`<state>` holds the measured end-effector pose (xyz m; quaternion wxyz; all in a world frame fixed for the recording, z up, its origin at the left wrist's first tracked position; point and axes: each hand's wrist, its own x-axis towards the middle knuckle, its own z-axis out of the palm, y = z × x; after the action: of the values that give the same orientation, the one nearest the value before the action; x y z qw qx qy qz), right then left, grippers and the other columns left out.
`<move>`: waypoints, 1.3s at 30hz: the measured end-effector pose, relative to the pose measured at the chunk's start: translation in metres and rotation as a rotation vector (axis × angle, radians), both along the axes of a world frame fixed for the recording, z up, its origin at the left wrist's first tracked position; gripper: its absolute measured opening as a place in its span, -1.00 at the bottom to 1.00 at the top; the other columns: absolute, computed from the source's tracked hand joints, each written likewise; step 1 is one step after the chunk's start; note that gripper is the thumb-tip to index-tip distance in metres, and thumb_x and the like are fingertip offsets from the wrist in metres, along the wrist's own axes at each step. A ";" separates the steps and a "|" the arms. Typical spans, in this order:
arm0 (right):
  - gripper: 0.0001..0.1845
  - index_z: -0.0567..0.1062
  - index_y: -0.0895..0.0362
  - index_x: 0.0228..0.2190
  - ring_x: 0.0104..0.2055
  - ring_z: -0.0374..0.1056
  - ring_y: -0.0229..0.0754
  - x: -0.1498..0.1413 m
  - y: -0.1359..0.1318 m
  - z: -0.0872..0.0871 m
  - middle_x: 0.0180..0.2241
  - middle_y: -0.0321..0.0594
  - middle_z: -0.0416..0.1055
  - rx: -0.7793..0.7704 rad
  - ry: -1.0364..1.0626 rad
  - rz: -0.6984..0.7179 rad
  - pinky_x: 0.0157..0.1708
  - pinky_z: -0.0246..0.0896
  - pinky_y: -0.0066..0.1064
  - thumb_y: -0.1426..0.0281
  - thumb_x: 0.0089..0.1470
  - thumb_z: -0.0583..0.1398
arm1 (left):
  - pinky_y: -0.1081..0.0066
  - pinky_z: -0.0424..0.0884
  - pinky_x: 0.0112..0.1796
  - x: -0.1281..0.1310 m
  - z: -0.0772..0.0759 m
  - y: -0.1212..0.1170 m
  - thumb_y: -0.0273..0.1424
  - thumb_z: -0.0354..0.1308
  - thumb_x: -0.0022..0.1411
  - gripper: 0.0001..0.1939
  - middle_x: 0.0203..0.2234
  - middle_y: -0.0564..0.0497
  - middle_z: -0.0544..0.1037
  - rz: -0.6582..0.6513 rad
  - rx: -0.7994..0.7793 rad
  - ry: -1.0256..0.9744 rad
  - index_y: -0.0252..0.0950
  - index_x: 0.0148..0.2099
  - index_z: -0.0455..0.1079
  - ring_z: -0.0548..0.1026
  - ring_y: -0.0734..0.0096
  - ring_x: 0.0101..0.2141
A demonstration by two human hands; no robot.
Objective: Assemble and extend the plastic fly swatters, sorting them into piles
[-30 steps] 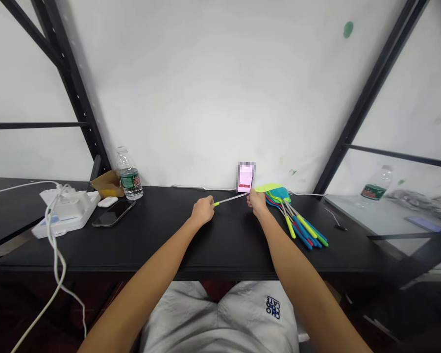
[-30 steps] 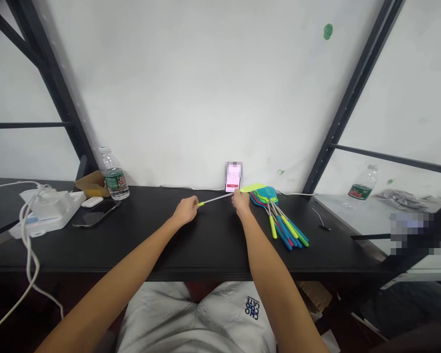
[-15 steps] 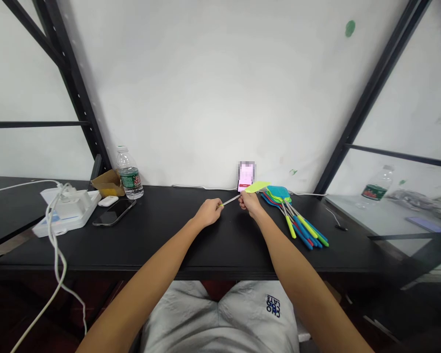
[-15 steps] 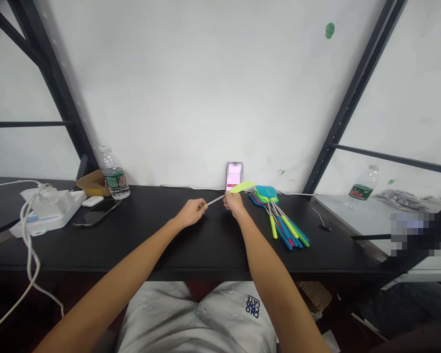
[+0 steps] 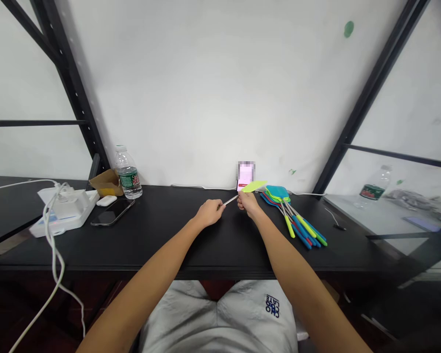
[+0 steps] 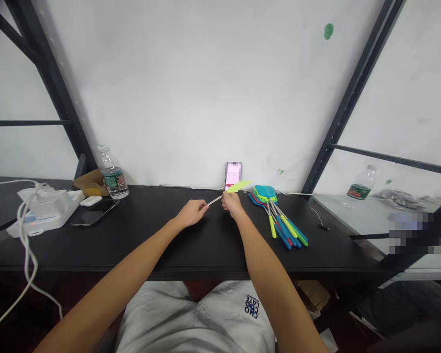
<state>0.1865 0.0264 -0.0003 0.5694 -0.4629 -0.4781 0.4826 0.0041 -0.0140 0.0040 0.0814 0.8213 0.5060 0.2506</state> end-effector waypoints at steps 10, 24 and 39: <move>-0.70 0.08 0.07 -0.60 -0.75 -0.08 -0.45 0.002 -0.002 0.001 -0.72 -0.47 0.00 0.007 -0.003 0.039 -0.78 -0.26 -0.62 0.43 0.04 0.11 | 0.45 0.29 -0.33 -0.001 0.001 -0.001 -0.23 -0.05 0.33 -0.69 -0.39 -0.04 0.57 -0.015 -0.018 -0.011 -0.25 -0.26 0.47 0.48 0.36 -0.37; -0.63 0.01 0.06 -0.62 -0.77 -0.22 -0.48 0.011 0.008 0.000 -0.76 -0.54 -0.13 0.006 0.106 -0.053 -0.80 -0.35 -0.63 0.51 0.03 0.11 | 0.39 0.30 -0.29 -0.005 0.005 0.005 -0.26 -0.09 0.33 -0.70 -0.29 -0.05 0.57 0.156 -0.008 0.103 -0.15 -0.23 0.47 0.49 0.25 -0.26; -0.69 0.14 0.08 -0.61 -0.79 -0.17 -0.45 0.045 0.015 0.003 -0.77 -0.50 -0.05 -0.053 0.169 -0.204 -0.82 -0.32 -0.59 0.33 0.11 0.10 | 0.38 0.30 -0.23 -0.023 0.001 0.016 -0.25 -0.07 0.33 -0.72 -0.25 -0.02 0.58 0.154 0.005 0.104 -0.11 -0.16 0.47 0.49 0.25 -0.21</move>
<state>0.2318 0.0411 0.0030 0.6415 -0.4818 -0.3660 0.4716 -0.0185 0.0018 0.0046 0.0335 0.7922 0.5705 0.2142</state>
